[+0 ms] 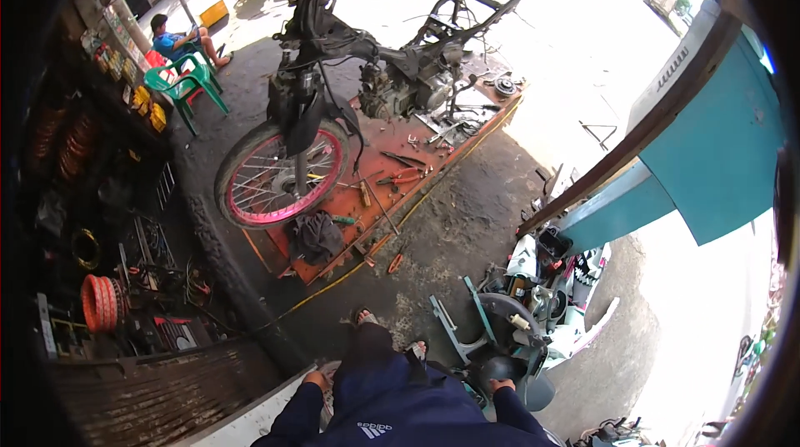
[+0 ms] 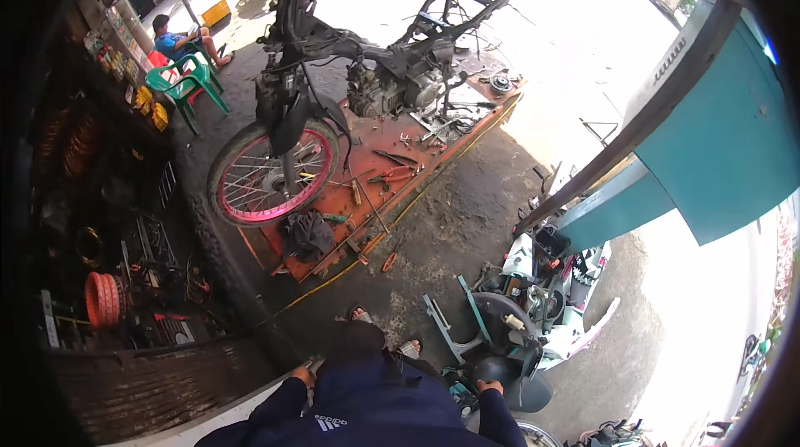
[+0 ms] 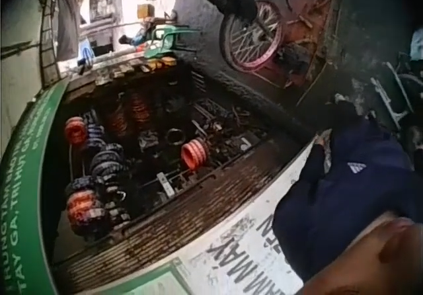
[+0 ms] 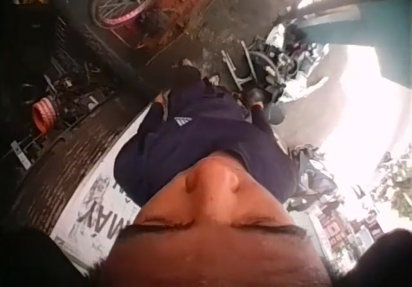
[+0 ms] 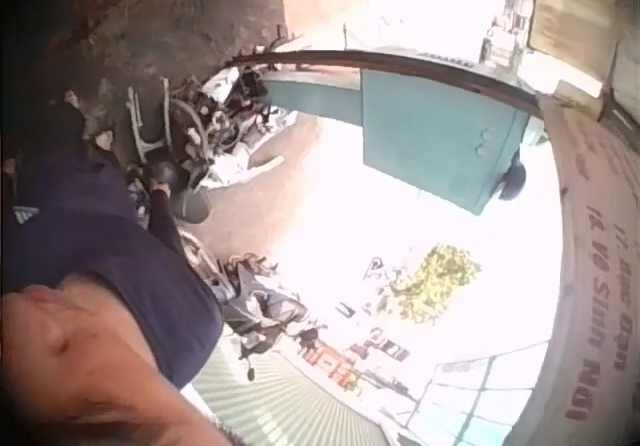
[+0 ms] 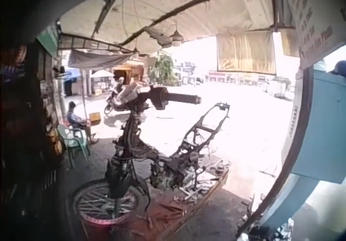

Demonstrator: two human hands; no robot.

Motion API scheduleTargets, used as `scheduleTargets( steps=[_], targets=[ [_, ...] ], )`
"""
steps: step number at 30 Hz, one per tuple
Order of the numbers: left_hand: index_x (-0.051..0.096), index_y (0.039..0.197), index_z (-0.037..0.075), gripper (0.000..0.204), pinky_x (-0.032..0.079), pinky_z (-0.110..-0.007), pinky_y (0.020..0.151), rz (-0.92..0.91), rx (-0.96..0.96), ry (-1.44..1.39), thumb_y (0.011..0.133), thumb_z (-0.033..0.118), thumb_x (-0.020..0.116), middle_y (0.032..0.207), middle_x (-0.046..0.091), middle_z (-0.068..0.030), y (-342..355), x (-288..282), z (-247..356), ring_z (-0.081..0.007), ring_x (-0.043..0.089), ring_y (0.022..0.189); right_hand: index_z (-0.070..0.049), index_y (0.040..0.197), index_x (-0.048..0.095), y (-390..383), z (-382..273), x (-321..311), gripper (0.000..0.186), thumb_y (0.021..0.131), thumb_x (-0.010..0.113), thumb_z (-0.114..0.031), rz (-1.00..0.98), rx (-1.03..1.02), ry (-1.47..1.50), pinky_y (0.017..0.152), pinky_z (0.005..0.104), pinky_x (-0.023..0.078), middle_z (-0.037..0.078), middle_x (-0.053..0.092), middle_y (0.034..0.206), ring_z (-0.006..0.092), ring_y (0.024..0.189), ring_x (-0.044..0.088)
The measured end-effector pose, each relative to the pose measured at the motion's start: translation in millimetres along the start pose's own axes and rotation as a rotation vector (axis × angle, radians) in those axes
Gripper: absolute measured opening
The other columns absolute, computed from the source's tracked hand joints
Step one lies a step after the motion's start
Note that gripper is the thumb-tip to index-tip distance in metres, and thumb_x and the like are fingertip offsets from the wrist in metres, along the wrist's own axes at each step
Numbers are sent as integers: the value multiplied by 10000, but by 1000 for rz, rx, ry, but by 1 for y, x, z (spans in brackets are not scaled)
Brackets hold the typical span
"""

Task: Repairing and cleaning parts of a motorcycle engine and frame.

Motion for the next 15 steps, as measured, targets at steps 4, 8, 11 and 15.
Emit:
scheduleTargets(
  steps=[4,8,11,15],
  targets=[
    [745,982,65,226,546,-401,790,14,-406,-275,879,231,631,880,721,-168,-57,14,-29,-280,713,864,40,1061,632,36,-10,-18,399,853,716,-292,-61,252,702,447,399,522,189,665,769,276,509,643],
    [678,825,-7,273,525,-382,679,400,-334,-600,875,261,688,749,687,-143,-60,-20,-51,-261,676,711,44,1061,618,37,-175,-39,391,862,698,-282,-164,-78,303,472,406,542,163,673,790,267,572,670],
    [703,973,23,266,506,-405,744,427,-267,-1062,844,256,710,862,706,-169,-39,-21,-61,-338,678,838,-5,939,710,109,-266,-18,357,867,684,-354,104,-401,-299,575,358,566,133,711,777,226,637,702],
    [637,929,-27,128,507,-295,672,479,-319,-1091,911,98,653,788,684,-76,-88,-16,-69,-134,644,731,-14,990,724,85,-448,77,467,805,676,-440,-234,-375,-99,835,414,542,194,724,896,326,923,703]
  ],
)
Point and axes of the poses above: each hand's wrist, its own y-axis towards the middle knuckle, its own x-axis out of the palm, z = x × y, the point moved 10 cm from there along y, towards the middle knuckle
